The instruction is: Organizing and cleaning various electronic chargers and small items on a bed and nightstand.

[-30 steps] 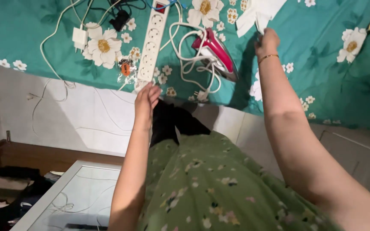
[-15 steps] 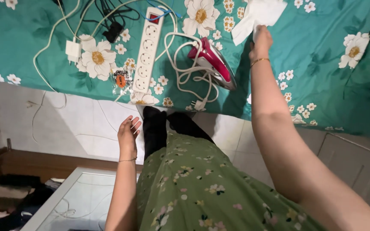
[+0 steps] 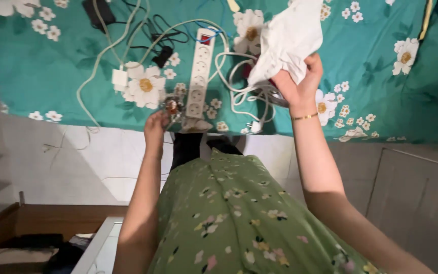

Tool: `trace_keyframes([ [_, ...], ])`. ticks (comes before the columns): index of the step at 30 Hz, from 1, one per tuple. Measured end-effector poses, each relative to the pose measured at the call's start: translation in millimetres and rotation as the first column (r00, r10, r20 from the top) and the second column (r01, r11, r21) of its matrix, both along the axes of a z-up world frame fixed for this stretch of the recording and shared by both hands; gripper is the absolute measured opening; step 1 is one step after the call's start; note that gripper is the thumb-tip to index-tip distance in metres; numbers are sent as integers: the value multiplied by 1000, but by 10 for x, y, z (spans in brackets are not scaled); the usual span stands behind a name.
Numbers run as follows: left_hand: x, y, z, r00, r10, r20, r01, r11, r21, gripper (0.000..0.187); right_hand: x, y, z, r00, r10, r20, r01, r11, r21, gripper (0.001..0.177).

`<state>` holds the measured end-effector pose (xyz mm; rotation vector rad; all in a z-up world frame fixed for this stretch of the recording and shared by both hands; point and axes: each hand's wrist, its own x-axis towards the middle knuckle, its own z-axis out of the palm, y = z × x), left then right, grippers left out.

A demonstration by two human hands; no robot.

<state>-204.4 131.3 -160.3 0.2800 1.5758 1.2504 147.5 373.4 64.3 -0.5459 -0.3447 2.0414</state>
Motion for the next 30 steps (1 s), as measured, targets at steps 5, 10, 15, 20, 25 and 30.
trace_keyframes([
  [5, -917, 256, -438, 669, -142, -730, 53, 988, -144, 26, -612, -395, 182, 997, -1, -74, -6, 996, -92, 66],
  [10, -1264, 593, -33, 515, -204, -833, -66, 959, -276, 46, -1186, -680, 404, 997, -12, -78, -2, 983, -184, 65],
  [15, -980, 842, 221, 800, -123, -587, 323, 913, 249, 22, -1568, -864, 495, 998, 63, -15, -65, 971, -231, 59],
  [20, -313, 1071, 1694, 917, -378, -126, 394, 815, 425, 39, -1764, -960, 426, 976, 118, 182, -99, 989, -106, 56],
  [25, -193, 1093, 2327, 958, -280, 58, 208, 822, 530, 47, -1909, -960, 452, 971, 184, 151, -179, 983, -50, 56],
  [30, -375, 901, 2696, 750, 18, -662, 424, 755, 501, 38, -1881, -1061, -99, 820, 18, 572, 86, 984, -154, 40],
])
